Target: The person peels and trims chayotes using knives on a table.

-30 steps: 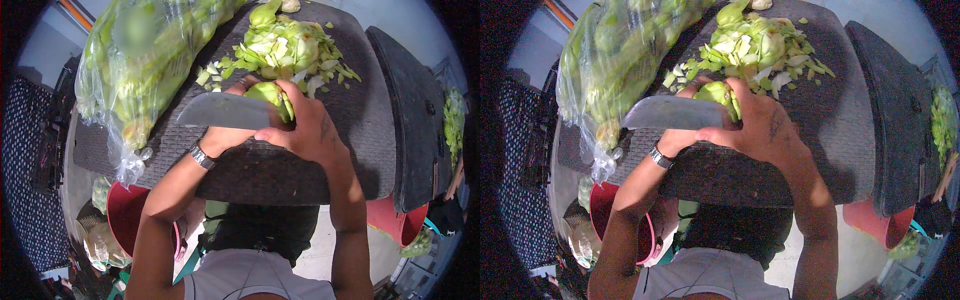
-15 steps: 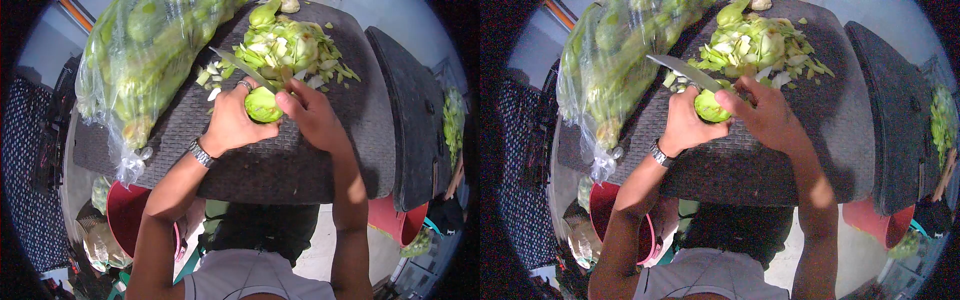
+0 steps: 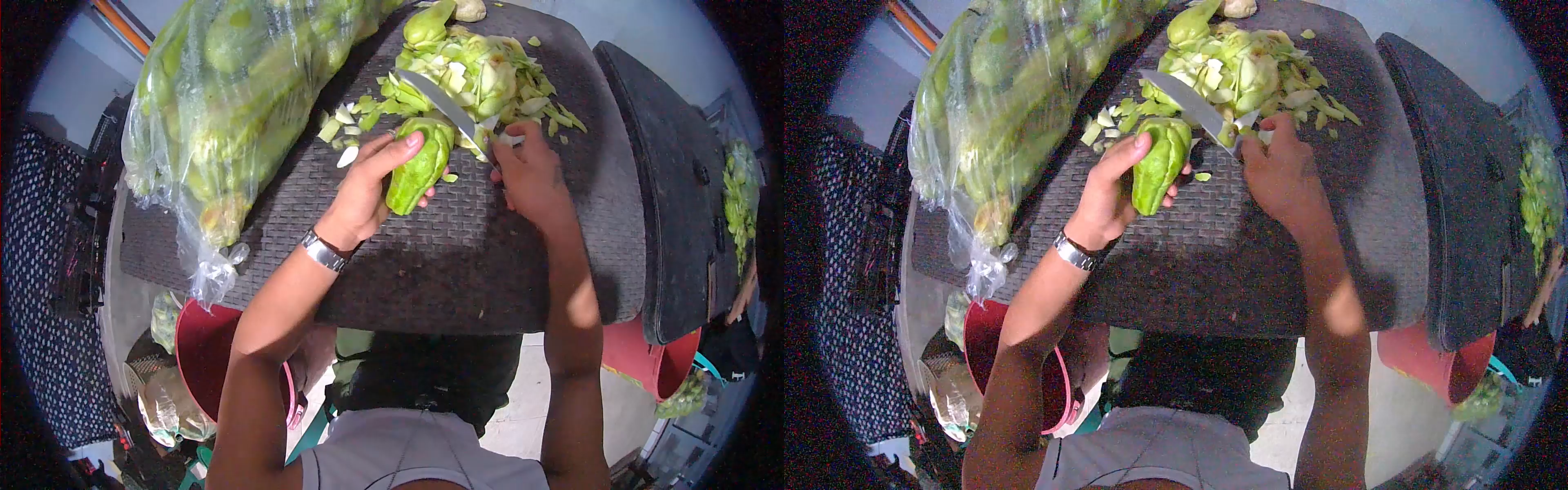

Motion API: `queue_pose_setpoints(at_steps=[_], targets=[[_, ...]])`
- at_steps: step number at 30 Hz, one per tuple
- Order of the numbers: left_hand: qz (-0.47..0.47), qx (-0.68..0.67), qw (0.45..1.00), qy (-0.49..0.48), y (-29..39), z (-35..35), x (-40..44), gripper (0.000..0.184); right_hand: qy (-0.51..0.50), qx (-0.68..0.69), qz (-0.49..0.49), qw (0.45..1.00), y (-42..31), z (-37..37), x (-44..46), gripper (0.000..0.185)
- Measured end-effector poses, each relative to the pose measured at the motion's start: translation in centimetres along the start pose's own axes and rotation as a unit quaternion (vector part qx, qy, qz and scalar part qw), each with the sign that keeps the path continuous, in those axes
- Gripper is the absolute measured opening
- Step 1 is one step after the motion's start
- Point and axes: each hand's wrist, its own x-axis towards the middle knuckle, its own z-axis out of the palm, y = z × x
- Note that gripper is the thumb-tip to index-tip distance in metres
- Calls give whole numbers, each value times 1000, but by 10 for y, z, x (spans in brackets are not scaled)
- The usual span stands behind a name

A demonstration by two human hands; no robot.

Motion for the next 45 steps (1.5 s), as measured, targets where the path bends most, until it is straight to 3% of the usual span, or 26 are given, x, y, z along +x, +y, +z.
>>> queue_pose_setpoints(at_steps=[4, 6, 8, 14, 19, 23, 26, 33, 37, 41, 45], targets=[[-8, 25, 998, -58, -5, 0, -3, 56, 48, -10, 21, 999, -22, -6, -12, 53], [-12, 41, 999, -26, -4, 8, -4, 63, 55, -8, 17, 998, -24, -8, -14, 56], [-24, 57, 998, -2, -3, 10, -4, 75, 43, 3, 4, 999, -27, -11, -16, 58], [-41, 109, 993, 12, -5, 13, -5, 76, -59, 65, -91, 992, -33, -2, -25, 64], [-16, 97, 995, 0, -14, 6, -6, 51, -93, 45, -179, 978, -49, 4, -44, 63], [-5, 92, 995, -25, -24, -7, -4, 35, -62, 32, -287, 955, -38, 16, -44, 79], [-2, 79, 997, 12, -16, 7, -9, 31, -78, -6, -281, 956, -38, 13, -45, 84], [5, 87, 996, -16, -15, 7, -13, 30, -52, -38, -318, 946, -25, 17, -41, 93], [-16, 86, 996, -17, -7, 9, -17, 33, -42, 15, -352, 935, -26, 17, -36, 85], [-38, 67, 997, -13, -5, 12, -17, 43, -66, 22, -316, 946, -36, 9, -37, 71], [-60, 189, 976, -87, -4, 9, -8, 60, -100, 51, -280, 954, -36, -6, -26, 65]])
